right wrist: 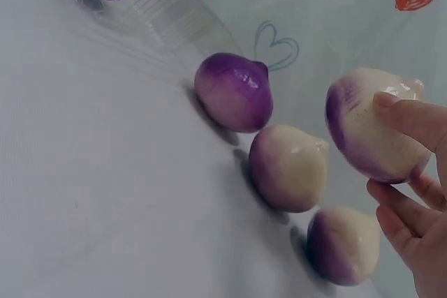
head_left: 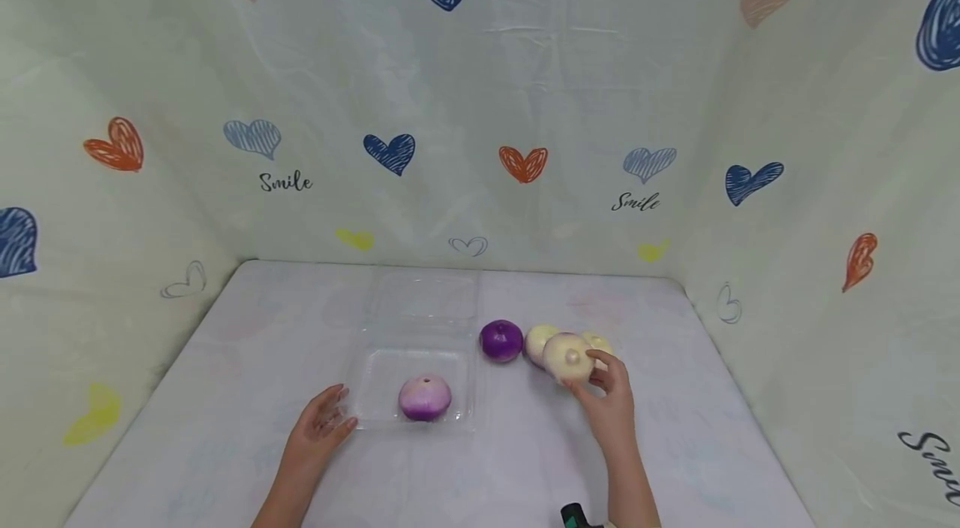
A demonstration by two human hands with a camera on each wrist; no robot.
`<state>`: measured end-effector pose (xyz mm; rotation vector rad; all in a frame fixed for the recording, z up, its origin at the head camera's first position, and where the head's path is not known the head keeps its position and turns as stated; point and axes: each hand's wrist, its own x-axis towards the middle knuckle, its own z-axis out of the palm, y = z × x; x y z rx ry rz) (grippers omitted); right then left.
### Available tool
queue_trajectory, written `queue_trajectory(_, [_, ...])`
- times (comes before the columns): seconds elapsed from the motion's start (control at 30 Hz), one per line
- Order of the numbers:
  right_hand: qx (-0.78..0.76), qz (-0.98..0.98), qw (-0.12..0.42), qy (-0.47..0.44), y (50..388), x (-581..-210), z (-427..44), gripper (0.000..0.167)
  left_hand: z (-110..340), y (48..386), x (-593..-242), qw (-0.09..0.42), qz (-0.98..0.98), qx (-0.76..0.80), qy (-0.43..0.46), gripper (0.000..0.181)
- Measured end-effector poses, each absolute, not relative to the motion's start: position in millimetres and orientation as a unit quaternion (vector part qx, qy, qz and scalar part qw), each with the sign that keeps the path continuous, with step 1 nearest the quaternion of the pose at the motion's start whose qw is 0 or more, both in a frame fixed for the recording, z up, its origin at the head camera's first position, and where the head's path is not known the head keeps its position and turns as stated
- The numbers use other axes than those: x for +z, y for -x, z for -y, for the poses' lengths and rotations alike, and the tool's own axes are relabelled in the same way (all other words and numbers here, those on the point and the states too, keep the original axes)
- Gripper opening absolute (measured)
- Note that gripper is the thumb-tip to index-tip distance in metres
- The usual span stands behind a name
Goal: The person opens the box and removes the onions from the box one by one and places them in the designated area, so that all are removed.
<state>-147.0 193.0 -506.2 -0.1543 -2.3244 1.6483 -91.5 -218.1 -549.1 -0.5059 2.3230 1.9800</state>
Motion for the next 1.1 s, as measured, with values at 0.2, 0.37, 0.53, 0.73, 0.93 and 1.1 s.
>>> queue_trajectory(0.2, [0.567,0.800,0.177,0.085,143,-507,-206,0.055,216,92,-549,0.022,-0.754,0.633,0.173,0.069])
queue_trajectory(0.37, [0.578,0.778,0.216,0.114,144,-509,-216,0.053,215,91,-548,0.018,-0.755,0.632,0.173,0.069])
queue_trajectory(0.53, [0.588,0.759,0.250,0.128,146,-516,-226,0.054,216,91,-548,0.016,-0.756,0.632,0.170,0.069])
queue_trajectory(0.73, [0.588,0.753,0.259,0.147,148,-521,-235,0.054,216,91,-548,0.009,-0.749,0.643,0.160,0.069])
queue_trajectory(0.93, [0.612,0.723,0.255,0.193,150,-524,-242,0.056,216,91,-548,0.003,-0.745,0.649,0.153,0.069])
queue_trajectory(1.1, [0.622,0.700,0.279,0.213,154,-531,-247,0.057,216,91,-550,-0.002,-0.744,0.650,0.155,0.070])
